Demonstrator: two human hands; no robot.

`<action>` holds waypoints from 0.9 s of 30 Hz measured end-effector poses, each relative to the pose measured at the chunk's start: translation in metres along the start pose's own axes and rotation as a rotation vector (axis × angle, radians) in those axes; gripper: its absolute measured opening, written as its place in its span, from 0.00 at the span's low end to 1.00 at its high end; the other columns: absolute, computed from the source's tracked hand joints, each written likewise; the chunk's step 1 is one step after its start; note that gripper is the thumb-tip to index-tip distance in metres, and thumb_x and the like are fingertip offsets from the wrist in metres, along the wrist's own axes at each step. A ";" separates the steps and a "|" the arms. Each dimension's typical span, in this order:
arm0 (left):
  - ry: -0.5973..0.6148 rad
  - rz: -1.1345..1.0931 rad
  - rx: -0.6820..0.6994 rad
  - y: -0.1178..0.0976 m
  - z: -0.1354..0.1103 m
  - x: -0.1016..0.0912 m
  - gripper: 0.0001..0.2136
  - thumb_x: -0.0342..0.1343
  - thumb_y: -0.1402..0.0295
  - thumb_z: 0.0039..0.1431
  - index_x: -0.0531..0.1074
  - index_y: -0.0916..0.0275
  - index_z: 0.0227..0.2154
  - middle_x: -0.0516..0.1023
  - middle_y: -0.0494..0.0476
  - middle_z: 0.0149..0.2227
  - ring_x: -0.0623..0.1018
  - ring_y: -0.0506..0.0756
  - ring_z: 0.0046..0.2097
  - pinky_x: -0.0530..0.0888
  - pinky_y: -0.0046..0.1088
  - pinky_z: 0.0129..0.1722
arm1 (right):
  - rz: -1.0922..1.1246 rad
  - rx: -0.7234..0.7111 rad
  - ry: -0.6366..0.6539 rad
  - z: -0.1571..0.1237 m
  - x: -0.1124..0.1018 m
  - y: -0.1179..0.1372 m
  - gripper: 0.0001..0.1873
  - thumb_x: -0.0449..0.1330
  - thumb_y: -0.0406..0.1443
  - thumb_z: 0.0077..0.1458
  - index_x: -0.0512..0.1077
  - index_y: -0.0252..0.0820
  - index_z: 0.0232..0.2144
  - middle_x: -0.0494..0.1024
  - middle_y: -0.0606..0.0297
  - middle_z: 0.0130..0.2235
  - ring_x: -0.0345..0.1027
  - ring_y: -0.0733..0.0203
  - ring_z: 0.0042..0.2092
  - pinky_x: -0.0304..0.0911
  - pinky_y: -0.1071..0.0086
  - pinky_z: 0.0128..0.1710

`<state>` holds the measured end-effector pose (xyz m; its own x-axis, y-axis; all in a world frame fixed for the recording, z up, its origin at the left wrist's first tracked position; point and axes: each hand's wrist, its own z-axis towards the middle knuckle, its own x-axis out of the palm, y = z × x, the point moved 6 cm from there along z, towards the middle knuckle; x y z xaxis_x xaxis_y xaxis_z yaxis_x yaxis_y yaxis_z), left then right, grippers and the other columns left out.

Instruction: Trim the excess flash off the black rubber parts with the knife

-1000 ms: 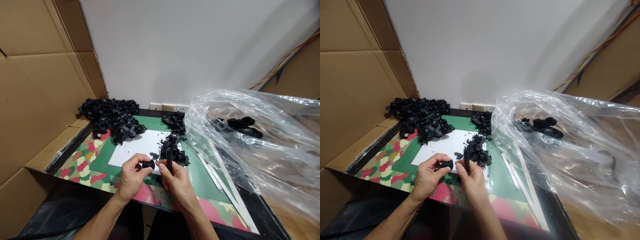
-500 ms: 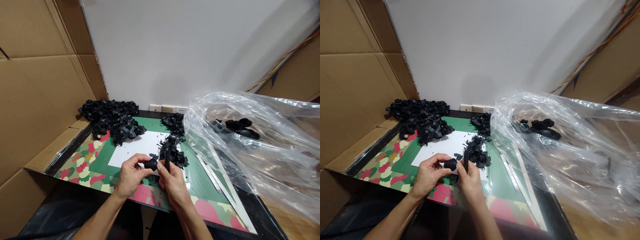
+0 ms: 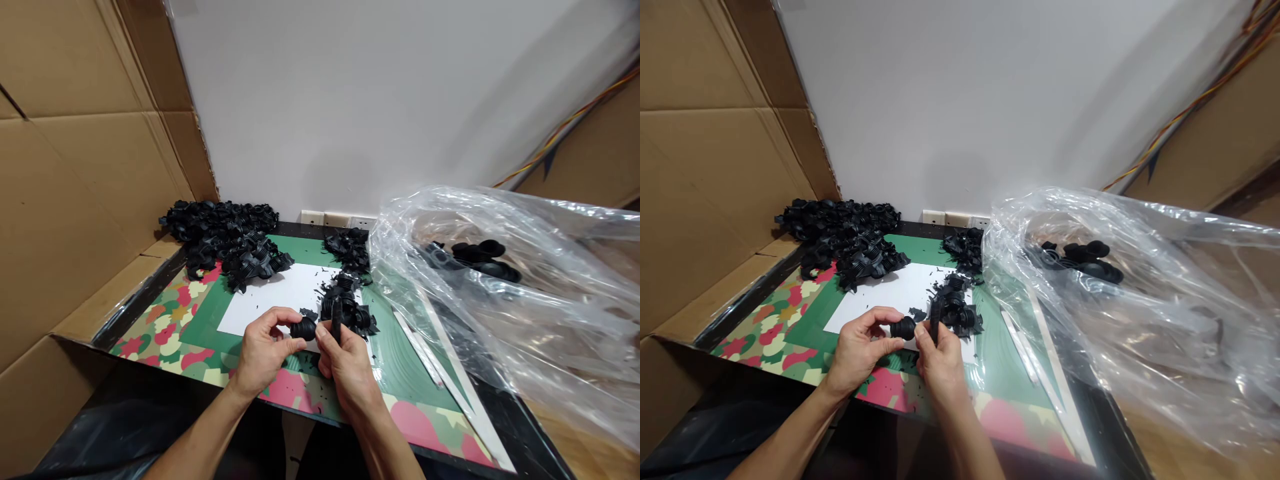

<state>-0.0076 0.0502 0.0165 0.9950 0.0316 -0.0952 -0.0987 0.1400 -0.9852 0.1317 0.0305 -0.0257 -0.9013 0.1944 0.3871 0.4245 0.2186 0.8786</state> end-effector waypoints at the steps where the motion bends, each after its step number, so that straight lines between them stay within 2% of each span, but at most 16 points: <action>1: 0.000 0.000 -0.005 0.001 0.000 0.000 0.12 0.67 0.77 0.35 0.79 0.61 0.28 0.80 0.53 0.33 0.75 0.51 0.32 0.70 0.21 0.26 | 0.003 0.000 -0.002 0.000 0.000 0.000 0.23 0.67 0.51 0.38 0.66 0.39 0.25 0.54 0.81 0.15 0.45 0.74 0.15 0.44 0.77 0.14; 15: 0.002 0.029 -0.058 0.007 0.000 -0.002 0.12 0.66 0.77 0.35 0.78 0.62 0.29 0.79 0.53 0.32 0.71 0.47 0.26 0.68 0.21 0.24 | 0.048 0.007 0.013 0.003 0.002 -0.001 0.21 0.68 0.48 0.38 0.66 0.39 0.23 0.55 0.80 0.15 0.45 0.75 0.16 0.44 0.77 0.14; 27: 0.009 0.024 -0.152 0.013 0.000 -0.001 0.13 0.66 0.75 0.35 0.77 0.64 0.30 0.71 0.47 0.24 0.59 0.42 0.19 0.56 0.18 0.17 | 0.072 0.034 0.031 0.006 0.003 -0.006 0.20 0.69 0.47 0.38 0.65 0.39 0.22 0.54 0.82 0.14 0.43 0.76 0.15 0.44 0.77 0.13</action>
<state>-0.0099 0.0518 0.0041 0.9925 0.0241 -0.1199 -0.1196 -0.0126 -0.9927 0.1272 0.0356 -0.0320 -0.8702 0.1816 0.4580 0.4907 0.2376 0.8383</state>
